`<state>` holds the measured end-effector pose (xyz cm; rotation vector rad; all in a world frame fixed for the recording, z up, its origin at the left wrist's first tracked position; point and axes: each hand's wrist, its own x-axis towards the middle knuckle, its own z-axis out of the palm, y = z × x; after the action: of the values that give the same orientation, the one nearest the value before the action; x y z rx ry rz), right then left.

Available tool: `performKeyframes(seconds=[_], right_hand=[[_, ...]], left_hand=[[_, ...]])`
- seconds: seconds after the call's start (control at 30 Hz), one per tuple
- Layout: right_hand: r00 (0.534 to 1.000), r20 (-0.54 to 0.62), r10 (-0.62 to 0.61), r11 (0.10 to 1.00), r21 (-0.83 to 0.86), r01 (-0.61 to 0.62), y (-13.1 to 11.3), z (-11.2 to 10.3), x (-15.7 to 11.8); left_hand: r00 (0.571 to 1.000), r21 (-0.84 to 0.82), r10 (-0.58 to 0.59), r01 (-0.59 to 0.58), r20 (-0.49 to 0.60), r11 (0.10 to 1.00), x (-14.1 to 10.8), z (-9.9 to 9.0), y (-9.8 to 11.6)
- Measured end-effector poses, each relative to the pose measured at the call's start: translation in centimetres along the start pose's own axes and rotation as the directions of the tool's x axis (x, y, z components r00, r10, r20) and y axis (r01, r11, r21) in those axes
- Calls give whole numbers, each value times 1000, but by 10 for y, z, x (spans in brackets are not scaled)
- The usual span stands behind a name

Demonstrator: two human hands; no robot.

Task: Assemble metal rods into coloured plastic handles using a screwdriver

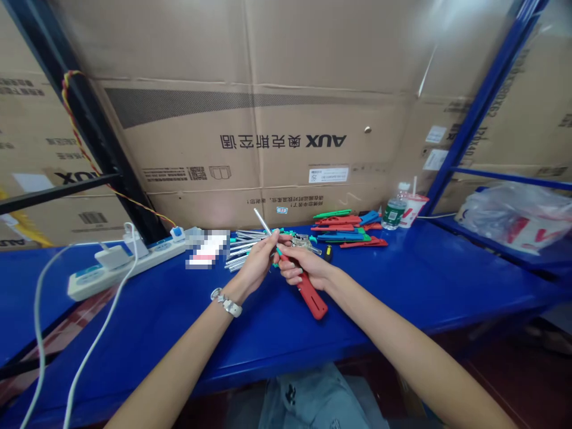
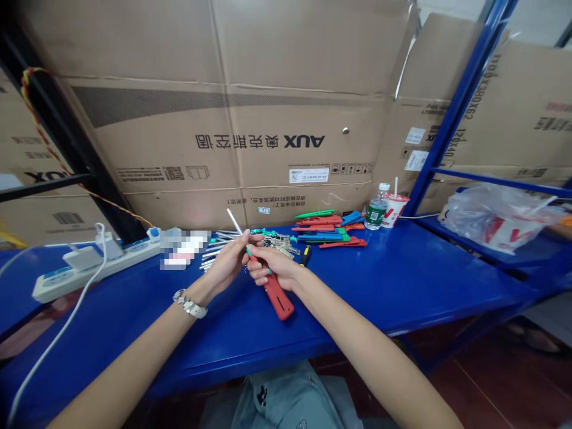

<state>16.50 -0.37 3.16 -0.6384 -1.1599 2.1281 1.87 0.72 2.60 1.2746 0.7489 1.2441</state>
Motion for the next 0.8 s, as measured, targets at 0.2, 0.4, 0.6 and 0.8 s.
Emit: performKeyframes(seconds=[0.2, 0.4, 0.6, 0.8], right_hand=[[996, -27, -80, 995, -64, 78, 4, -1, 1], [993, 12, -121, 984, -131, 122, 1, -3, -2], [991, -62, -120, 992, -53, 117, 3, 9, -1], [993, -80, -88, 995, -60, 84, 5, 10, 0]], left_hand=[[999, 8, -26, 25, 36, 1000, -6, 0, 5], [993, -8, -86, 87, 83, 996, -7, 2, 5], [1000, -28, -15, 15, -1, 1000, -4, 0, 1], [1000, -42, -22, 22, -4, 999, -7, 3, 3]])
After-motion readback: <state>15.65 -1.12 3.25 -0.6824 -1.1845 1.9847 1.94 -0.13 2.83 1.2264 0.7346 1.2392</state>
